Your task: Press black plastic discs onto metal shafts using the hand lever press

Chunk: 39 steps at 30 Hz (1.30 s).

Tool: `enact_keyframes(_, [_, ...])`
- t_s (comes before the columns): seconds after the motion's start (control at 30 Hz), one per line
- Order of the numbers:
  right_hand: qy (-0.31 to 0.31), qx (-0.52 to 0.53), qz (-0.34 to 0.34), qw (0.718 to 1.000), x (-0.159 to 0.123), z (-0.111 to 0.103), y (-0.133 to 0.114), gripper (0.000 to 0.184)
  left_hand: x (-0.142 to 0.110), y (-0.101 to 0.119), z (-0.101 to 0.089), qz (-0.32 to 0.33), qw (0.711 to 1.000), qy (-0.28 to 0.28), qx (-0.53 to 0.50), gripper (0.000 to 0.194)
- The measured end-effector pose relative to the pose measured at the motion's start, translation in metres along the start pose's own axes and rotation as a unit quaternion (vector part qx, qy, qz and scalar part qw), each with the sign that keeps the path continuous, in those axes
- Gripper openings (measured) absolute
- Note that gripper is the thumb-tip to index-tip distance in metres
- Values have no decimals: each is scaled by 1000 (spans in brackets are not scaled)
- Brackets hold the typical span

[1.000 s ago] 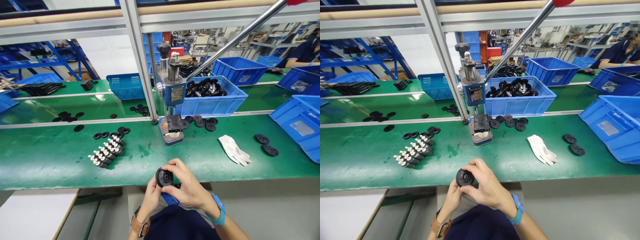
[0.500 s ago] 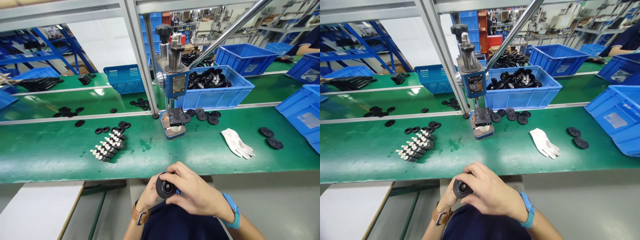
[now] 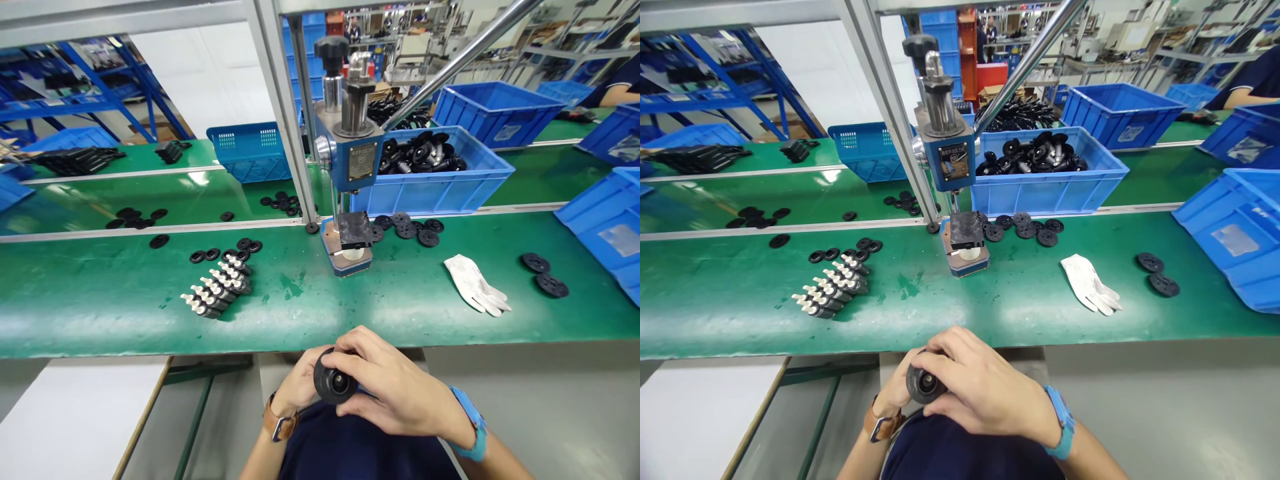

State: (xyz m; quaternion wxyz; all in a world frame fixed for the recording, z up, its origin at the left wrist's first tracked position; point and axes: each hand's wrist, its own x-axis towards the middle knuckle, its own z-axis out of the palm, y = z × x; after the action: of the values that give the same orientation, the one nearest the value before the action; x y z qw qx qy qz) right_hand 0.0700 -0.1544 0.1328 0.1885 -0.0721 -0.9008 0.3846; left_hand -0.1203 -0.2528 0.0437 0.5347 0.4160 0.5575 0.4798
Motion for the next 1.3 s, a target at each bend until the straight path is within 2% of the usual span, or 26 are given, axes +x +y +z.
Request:
enact_keyframes(0.2, [3, 1, 1, 1000, -1, -1, 0, 49, 2, 2, 0, 2, 1000, 1, 4, 45])
enact_keyframes(0.6, [12, -2, -10, 1000, -2, 1, 3, 50, 2, 3, 0, 40, 998, -57, 6, 55])
enact_keyframes(0.73, [59, 29, -11, 998, -6, -1, 9, 80, 4, -3, 0, 62, 995, -72, 11, 54])
enact_keyframes(0.8, [102, 40, 3, 994, -8, -1, 12, 87, 4, -5, 1, 77, 995, -59, 25, 53])
enact_keyframes(0.9, [138, 77, 35, 987, -9, 5, 19, 76, 4, -2, 5, 89, 993, -33, 71, 46])
enact_keyframes(1.0, [154, 146, 63, 975, -8, 19, 30, 79, 0, 8, 14, 83, 985, -23, 151, 36])
enact_keyframes(1.13, [204, 235, 83, 947, -5, 37, 43, 79, -9, 25, 26, 88, 958, 5, 274, 26])
enact_keyframes(1.3, [222, 253, 81, 938, -5, 45, 48, 78, -13, 36, 31, 104, 933, 6, 345, 22])
